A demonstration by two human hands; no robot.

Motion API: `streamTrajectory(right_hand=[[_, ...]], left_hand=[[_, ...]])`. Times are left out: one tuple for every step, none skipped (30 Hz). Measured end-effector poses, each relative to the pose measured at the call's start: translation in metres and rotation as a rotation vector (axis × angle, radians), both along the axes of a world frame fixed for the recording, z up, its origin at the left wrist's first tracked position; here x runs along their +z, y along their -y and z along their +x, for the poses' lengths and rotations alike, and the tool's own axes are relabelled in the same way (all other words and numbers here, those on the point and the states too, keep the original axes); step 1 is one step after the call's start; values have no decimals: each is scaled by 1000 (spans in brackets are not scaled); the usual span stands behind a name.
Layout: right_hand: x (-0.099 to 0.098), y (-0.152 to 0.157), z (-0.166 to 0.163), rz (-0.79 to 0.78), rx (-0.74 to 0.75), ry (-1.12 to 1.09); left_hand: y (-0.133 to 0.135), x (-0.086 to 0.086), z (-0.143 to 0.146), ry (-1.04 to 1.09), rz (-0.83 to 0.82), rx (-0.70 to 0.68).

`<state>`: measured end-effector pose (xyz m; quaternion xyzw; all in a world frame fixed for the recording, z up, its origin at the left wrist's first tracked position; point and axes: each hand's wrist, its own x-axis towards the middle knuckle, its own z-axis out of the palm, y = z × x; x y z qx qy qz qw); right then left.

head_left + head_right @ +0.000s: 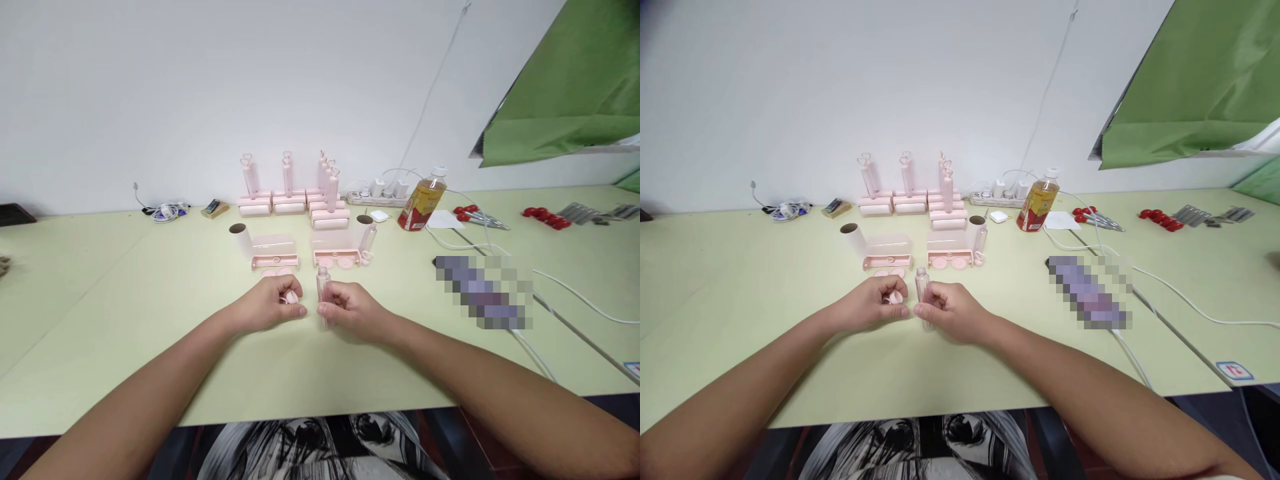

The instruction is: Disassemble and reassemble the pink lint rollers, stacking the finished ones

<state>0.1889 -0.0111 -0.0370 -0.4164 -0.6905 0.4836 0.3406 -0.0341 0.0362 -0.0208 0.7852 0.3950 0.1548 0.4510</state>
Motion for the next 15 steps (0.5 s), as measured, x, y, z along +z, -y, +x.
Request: streamTrajectory(right_hand=[[0, 0, 0, -39, 9, -15], [-1, 0, 0, -62, 19, -19], [-1, 0, 0, -62, 23, -5], [-1, 0, 0, -40, 20, 27], [-1, 0, 0, -6, 10, 69], [-1, 1, 0, 26, -2, 112], [0, 1, 0, 46, -8, 147], [0, 1, 0, 52, -11, 167], [1, 1, 0, 47, -13, 174], [1, 1, 0, 38, -19, 172], [2, 1, 0, 25, -30, 164], [2, 1, -1, 9, -46, 149], [3, 0, -1, -11, -60, 130], [3, 0, -1, -31, -71, 109], [3, 0, -1, -50, -75, 91]], left_hand=[[-1, -1, 0, 19, -25, -6], [-3, -1, -1, 28, -36, -6], [-4, 0, -2, 35, -30, -4], [-6, 1, -3, 43, -11, -3], [-7, 2, -4, 53, 20, -1], [-8, 4, -4, 67, 55, 3], [-7, 7, -5, 81, 87, 2], [-7, 9, -6, 88, 114, -2], [-6, 11, -6, 81, 139, -5], [-5, 13, -7, 49, 166, -4], [-4, 14, -8, -10, 198, 3], [-3, 16, -9, -92, 232, 17], [-3, 18, -11, -186, 267, 36], [-3, 19, -13, -275, 296, 59], [-4, 21, -15, -350, 315, 81]])
